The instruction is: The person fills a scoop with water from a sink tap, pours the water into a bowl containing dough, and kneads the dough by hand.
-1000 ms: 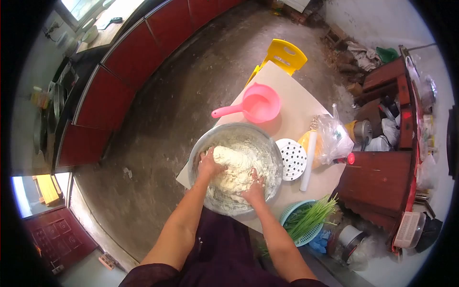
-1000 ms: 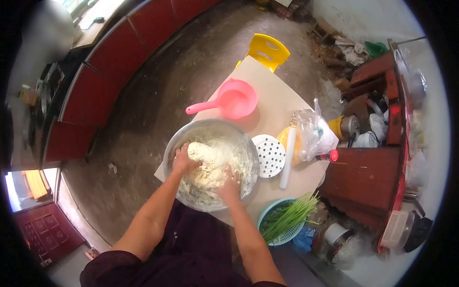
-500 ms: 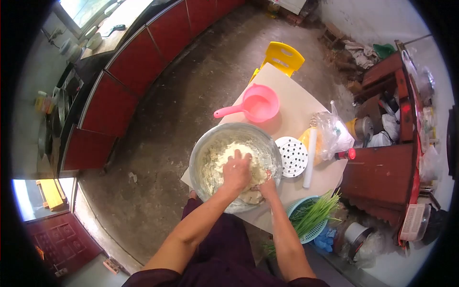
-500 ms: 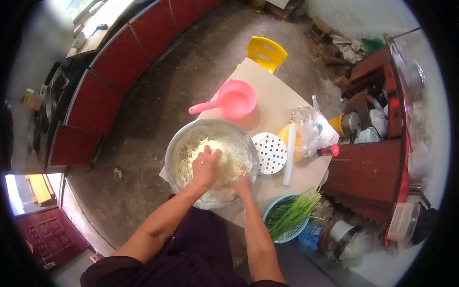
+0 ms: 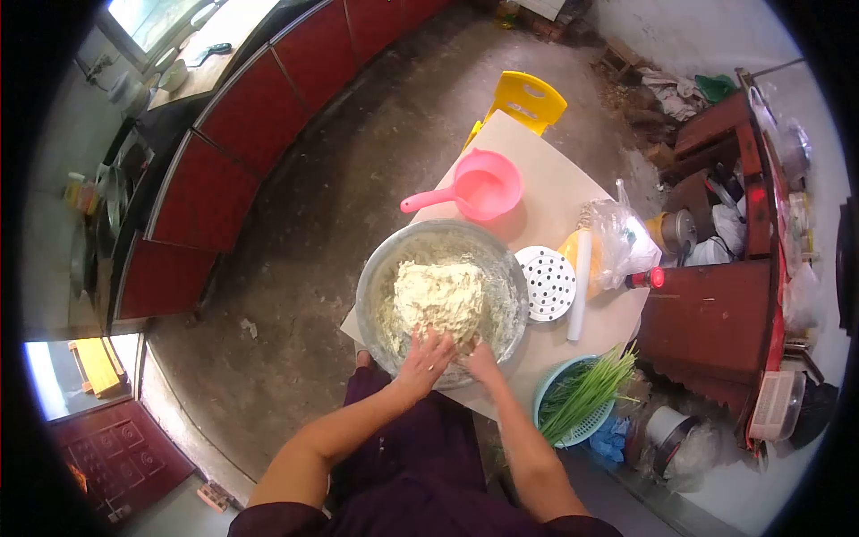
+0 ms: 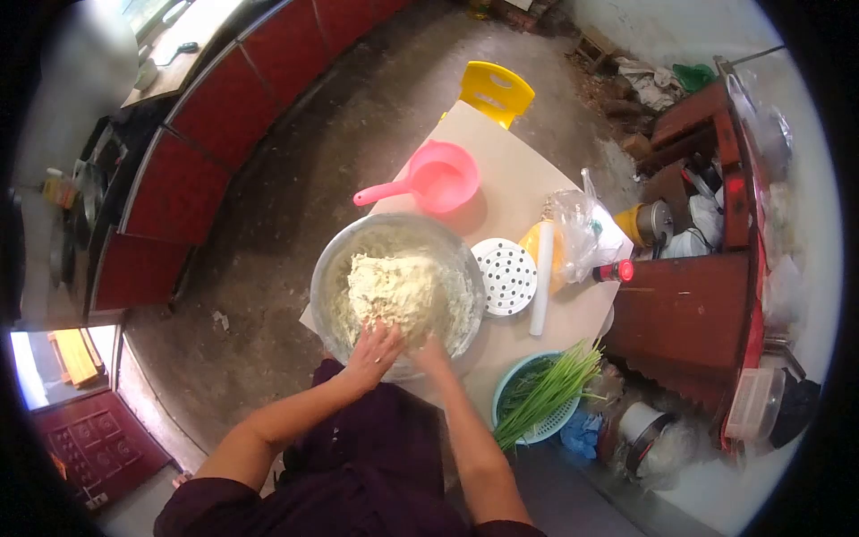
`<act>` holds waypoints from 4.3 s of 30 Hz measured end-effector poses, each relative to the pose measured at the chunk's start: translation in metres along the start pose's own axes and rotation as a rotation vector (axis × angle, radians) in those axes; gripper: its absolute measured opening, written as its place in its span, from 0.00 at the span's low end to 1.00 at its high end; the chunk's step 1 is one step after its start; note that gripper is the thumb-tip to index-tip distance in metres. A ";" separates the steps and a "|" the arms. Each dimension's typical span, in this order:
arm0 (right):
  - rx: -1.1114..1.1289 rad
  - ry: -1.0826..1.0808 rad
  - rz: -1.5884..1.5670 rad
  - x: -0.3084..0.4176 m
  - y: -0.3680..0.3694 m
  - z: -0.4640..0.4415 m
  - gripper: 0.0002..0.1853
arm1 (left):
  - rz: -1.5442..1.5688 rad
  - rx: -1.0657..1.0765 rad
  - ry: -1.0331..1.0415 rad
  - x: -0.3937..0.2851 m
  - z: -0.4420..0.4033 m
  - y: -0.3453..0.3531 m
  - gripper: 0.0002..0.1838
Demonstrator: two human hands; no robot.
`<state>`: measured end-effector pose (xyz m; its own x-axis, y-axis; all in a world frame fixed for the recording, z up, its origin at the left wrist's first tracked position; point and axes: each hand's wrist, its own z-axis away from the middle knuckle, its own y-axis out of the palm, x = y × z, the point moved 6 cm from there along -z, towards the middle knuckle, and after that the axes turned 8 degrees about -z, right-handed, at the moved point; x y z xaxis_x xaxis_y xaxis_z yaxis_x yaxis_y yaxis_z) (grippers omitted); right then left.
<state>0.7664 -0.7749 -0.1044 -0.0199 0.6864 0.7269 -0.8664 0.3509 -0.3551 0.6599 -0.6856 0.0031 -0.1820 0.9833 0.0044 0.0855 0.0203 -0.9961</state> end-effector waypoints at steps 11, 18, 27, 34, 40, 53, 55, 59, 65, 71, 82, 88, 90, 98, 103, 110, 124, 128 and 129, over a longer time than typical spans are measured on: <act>0.199 -0.394 0.523 0.150 -0.055 -0.030 0.52 | 0.707 0.260 -0.582 0.070 -0.044 -0.054 0.17; 0.169 -0.425 0.636 0.120 -0.019 -0.043 0.59 | 0.310 -0.140 -0.507 0.074 -0.082 0.017 0.25; -0.145 -0.103 0.598 0.096 -0.018 -0.052 0.54 | 0.379 -0.031 -0.237 0.084 -0.104 0.059 0.22; 0.030 0.040 0.398 0.091 -0.049 -0.133 0.52 | 0.317 0.015 -0.389 0.122 -0.172 0.108 0.22; -0.133 -0.002 0.346 0.085 -0.043 -0.098 0.46 | 0.279 -0.096 -0.325 0.109 -0.156 0.080 0.21; -0.537 -0.694 0.661 0.102 0.001 0.026 0.26 | 0.391 -0.318 -0.178 0.082 -0.051 -0.033 0.12; -0.449 -0.480 0.779 0.083 0.011 0.020 0.29 | 0.433 -0.165 -0.158 0.069 -0.038 -0.008 0.15; -0.084 -0.158 0.529 0.074 -0.014 0.041 0.38 | 0.648 -0.052 -0.232 0.068 -0.045 0.002 0.14; -0.228 -0.169 0.399 0.094 -0.043 0.027 0.50 | 0.305 -0.119 -0.300 0.084 -0.094 0.024 0.21; -0.202 -0.225 0.671 0.088 -0.021 -0.027 0.51 | 0.347 -0.049 -0.320 0.077 -0.081 0.050 0.22; -0.027 0.041 0.433 0.083 -0.066 -0.117 0.52 | 0.409 0.216 -0.454 0.116 -0.175 0.135 0.22; -0.117 -0.013 0.451 0.090 -0.050 -0.069 0.47 | 0.403 0.083 -0.383 0.105 -0.139 0.093 0.19; -0.190 -0.111 0.472 0.093 -0.037 -0.039 0.43 | 0.422 -0.026 -0.352 0.102 -0.117 0.064 0.16; -0.503 -0.549 0.502 0.129 -0.030 0.035 0.34 | 0.485 -0.387 -0.236 0.098 -0.068 -0.042 0.11; -0.316 -0.538 0.735 0.083 0.009 0.028 0.32 | 0.464 -0.102 -0.149 0.095 -0.036 0.016 0.20; -0.299 -0.157 0.305 0.097 -0.024 0.032 0.44 | 0.437 0.059 -0.269 0.116 -0.070 0.004 0.19; -0.086 0.093 0.232 0.054 -0.046 -0.105 0.58 | 0.362 0.222 -0.380 0.119 -0.155 0.099 0.21; -0.030 0.001 0.398 0.009 -0.044 -0.140 0.59 | 0.353 0.177 -0.421 0.125 -0.173 0.117 0.21; -0.013 0.016 0.384 0.009 -0.042 -0.140 0.59 | 0.315 0.061 -0.415 0.123 -0.167 0.113 0.20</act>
<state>0.8729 -0.6945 -0.1652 -0.3340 0.7792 0.5304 -0.7910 0.0744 -0.6073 0.8105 -0.5326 -0.0941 -0.5307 0.7854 -0.3186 0.1437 -0.2871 -0.9471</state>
